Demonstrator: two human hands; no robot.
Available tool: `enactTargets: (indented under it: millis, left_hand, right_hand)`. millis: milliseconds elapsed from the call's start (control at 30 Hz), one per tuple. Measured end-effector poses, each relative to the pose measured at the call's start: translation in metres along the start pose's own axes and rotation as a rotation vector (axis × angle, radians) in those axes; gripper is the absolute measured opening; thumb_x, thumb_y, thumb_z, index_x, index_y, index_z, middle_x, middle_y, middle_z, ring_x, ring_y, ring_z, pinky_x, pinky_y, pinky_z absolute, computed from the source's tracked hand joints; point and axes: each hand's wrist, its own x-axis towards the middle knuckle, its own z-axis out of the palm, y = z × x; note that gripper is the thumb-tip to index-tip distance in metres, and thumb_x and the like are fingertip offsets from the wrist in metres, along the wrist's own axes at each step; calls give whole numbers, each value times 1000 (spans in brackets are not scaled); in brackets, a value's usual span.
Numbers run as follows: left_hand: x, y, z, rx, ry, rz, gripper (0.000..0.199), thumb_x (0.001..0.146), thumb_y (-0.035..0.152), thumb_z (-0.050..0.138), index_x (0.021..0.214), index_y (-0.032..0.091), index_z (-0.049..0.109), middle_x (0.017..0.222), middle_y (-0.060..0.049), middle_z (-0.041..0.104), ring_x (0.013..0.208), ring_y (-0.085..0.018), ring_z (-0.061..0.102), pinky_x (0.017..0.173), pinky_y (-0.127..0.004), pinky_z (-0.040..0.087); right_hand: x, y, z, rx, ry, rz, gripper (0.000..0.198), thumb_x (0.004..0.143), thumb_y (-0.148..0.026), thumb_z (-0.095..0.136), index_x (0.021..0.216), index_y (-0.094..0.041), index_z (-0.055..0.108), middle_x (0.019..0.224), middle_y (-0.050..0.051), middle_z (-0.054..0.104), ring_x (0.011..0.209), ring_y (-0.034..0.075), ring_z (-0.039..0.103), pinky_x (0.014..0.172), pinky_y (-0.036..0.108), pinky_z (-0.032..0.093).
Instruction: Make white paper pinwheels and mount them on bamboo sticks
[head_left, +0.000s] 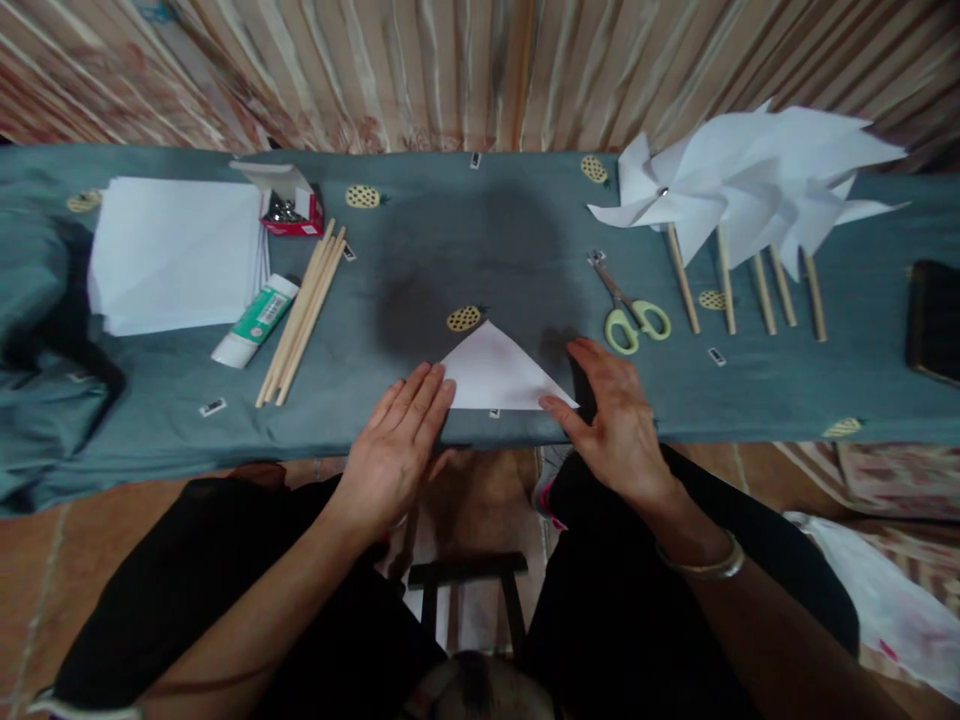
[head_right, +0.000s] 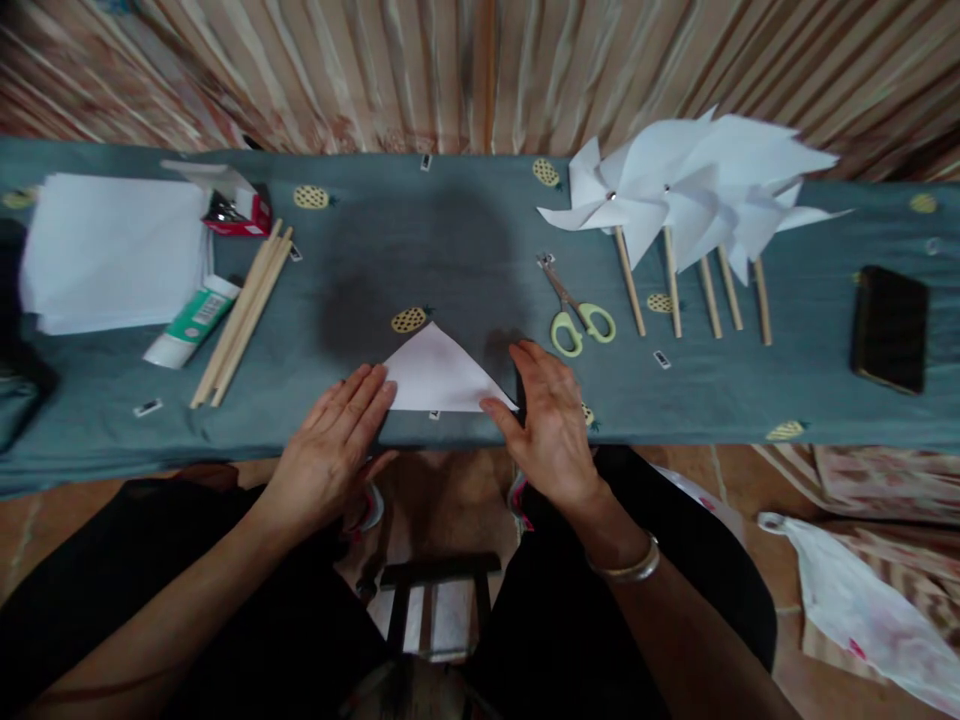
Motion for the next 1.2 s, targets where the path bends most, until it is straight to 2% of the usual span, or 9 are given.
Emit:
enactTargets:
  millis: [167,300,433,633,767,867,967,1033,1200]
  left_hand:
    - [-24,-13,-5,-8,28,-60,72,94,29,52,156,13,18,156,-21,36,146,-32,31,115,-53,34]
    - [-37,-18,-7,-22,45,-84,69,94,34,51,154,12,23,156,-21,35,146,-33,31,115,-54,34]
    - [-41,-20,-10,-39,71,-112,63,94,31,51,151,13,31,154,-21,40,144,-33,35,114,-55,36]
    - [-23,-16,-24,-339,214,-246,52,96,20,42,148,18,39,148,-15,50,138,-25,46,113,-46,42]
    - [-5,-10,-31,-511,232,-298,50,96,21,41,145,17,44,146,-14,53,137,-25,48,114,-46,41]
    - [5,-7,-33,-586,233,-350,49,96,29,43,143,15,47,145,-16,53,137,-27,48,114,-48,40]
    - [12,-6,-35,-654,238,-430,52,96,39,46,140,12,50,144,-18,54,136,-29,48,114,-48,38]
    - [16,-7,-37,-710,252,-486,57,95,46,47,139,11,51,145,-18,53,137,-29,47,116,-48,36]
    - [27,-9,-37,-924,265,-565,67,89,56,54,140,12,51,147,-19,50,139,-32,44,116,-51,33]
  right_hand:
    - [-7,11,-8,-6,21,22,54,93,-50,52,138,-19,51,139,17,57,132,33,49,109,57,39]
    - [-12,16,-11,-10,26,22,49,96,-45,48,136,-19,52,138,17,57,133,32,49,110,57,38]
    - [-11,18,-17,10,25,14,45,96,-42,48,133,-17,56,135,17,60,130,31,52,109,55,40]
    - [8,1,-19,156,25,74,43,96,-43,46,129,-18,59,124,14,68,113,28,65,98,51,51]
    - [23,-16,-5,212,-23,47,46,87,-46,59,123,-18,63,126,14,68,118,30,63,99,51,51]
    - [30,-22,3,259,-59,55,36,82,-34,65,115,-20,67,112,10,73,103,26,69,93,46,54]
    - [33,-27,4,337,-91,96,36,81,-24,64,116,-19,66,97,7,76,85,21,70,83,40,57]
    - [34,-30,1,391,-69,63,33,81,-24,64,114,-19,69,96,6,76,86,20,70,84,39,56]
    - [38,-33,-10,522,50,-101,17,81,-18,62,88,-24,76,91,4,76,90,20,69,87,39,55]
